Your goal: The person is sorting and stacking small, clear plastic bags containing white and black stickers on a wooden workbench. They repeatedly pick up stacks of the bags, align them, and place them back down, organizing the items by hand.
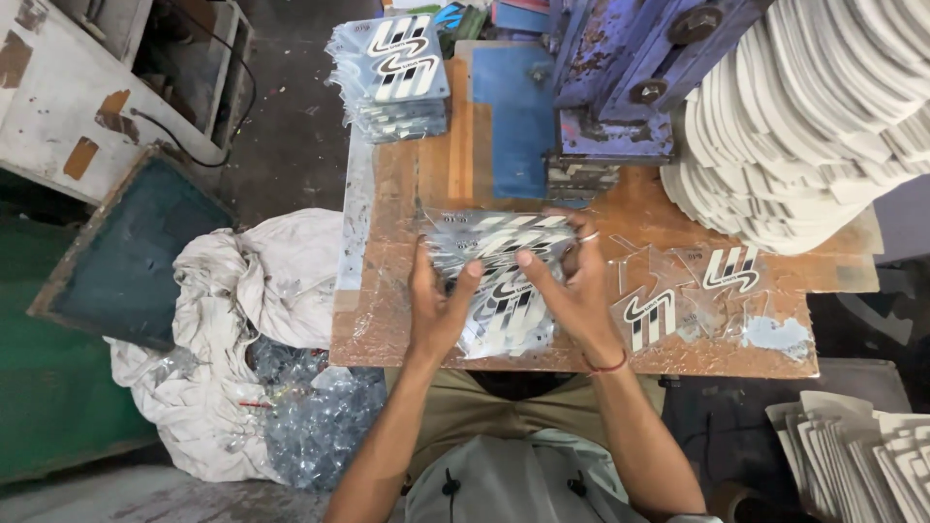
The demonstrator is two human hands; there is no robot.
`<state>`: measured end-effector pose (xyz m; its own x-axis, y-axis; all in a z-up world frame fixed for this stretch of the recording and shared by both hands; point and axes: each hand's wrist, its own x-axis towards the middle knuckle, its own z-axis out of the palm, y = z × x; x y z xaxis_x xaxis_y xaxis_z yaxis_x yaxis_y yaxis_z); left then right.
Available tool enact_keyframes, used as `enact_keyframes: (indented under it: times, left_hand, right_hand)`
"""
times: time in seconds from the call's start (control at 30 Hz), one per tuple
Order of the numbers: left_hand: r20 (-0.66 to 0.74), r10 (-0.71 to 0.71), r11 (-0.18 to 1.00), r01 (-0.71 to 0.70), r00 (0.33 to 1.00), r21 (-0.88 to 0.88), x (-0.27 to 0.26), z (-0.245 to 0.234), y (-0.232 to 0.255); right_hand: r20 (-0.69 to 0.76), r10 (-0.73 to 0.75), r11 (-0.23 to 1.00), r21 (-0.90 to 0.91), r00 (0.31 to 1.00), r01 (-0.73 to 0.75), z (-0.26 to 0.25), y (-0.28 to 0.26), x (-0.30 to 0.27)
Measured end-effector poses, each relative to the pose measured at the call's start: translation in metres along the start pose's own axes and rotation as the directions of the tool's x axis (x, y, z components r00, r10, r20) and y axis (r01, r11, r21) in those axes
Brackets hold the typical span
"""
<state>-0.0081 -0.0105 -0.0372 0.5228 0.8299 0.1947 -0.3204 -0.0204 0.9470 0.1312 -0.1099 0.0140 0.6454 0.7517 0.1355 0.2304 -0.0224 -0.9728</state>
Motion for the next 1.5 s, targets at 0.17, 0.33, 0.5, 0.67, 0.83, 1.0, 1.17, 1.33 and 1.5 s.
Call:
enact_keyframes:
  times: [0.17, 0.33, 0.5, 0.67, 0.83, 1.0, 1.17, 1.33, 1.5]
  left_hand:
    - [-0.033, 0.057, 0.998, -0.058, 0.998, -0.009, 0.011, 0.002, 0.019]
    - [-0.109, 0.089, 0.996, -0.091, 0.99, -0.016, 0.011, 0.023, 0.037]
    - [-0.066, 0.062, 0.994, -0.068, 0.996, -0.087, -0.008, 0.023, 0.035]
    - [-0.026, 0.19, 0.982, -0.189, 0.981, 0.023, -0.007, 0.023, 0.032]
    - [-0.013, 0.238, 0.921, -0.222, 0.971, 0.32, -0.001, 0.021, 0.036]
    - [-0.019, 0.253, 0.93, -0.237, 0.967, 0.282, 0.004, 0.027, 0.031]
    - [-0.046, 0.256, 0.923, -0.23, 0.966, 0.309, 0.003, 0.026, 0.028]
    - [0.029, 0.296, 0.88, -0.285, 0.955, 0.38, -0.004, 0.029, 0.016]
    - [-0.069, 0.301, 0.87, -0.244, 0.951, 0.428, 0.0, 0.026, 0.027]
  right_hand:
    - [0.148, -0.207, 0.968, 0.174, 0.967, 0.18, 0.004, -0.008, 0.004]
    - [0.007, -0.12, 0.964, 0.239, 0.993, 0.115, 0.018, 0.016, 0.002]
    - [-0.027, -0.059, 0.971, 0.23, 0.998, 0.063, 0.008, 0.011, -0.008]
    - [0.06, -0.23, 0.941, 0.267, 0.971, 0.207, -0.004, -0.011, -0.005]
    - [0.051, -0.209, 0.931, 0.315, 0.977, 0.183, -0.011, -0.006, -0.002]
    - [0.034, -0.308, 0.938, 0.177, 0.951, 0.298, -0.005, -0.012, 0.001]
    - [-0.105, -0.068, 0.991, 0.108, 0.992, 0.08, -0.002, -0.007, 0.006]
    - [-0.13, -0.092, 0.972, 0.203, 0.987, 0.117, 0.011, -0.031, 0.012]
    - [-0.097, -0.068, 0.99, 0.115, 0.993, 0.079, 0.007, -0.035, 0.012]
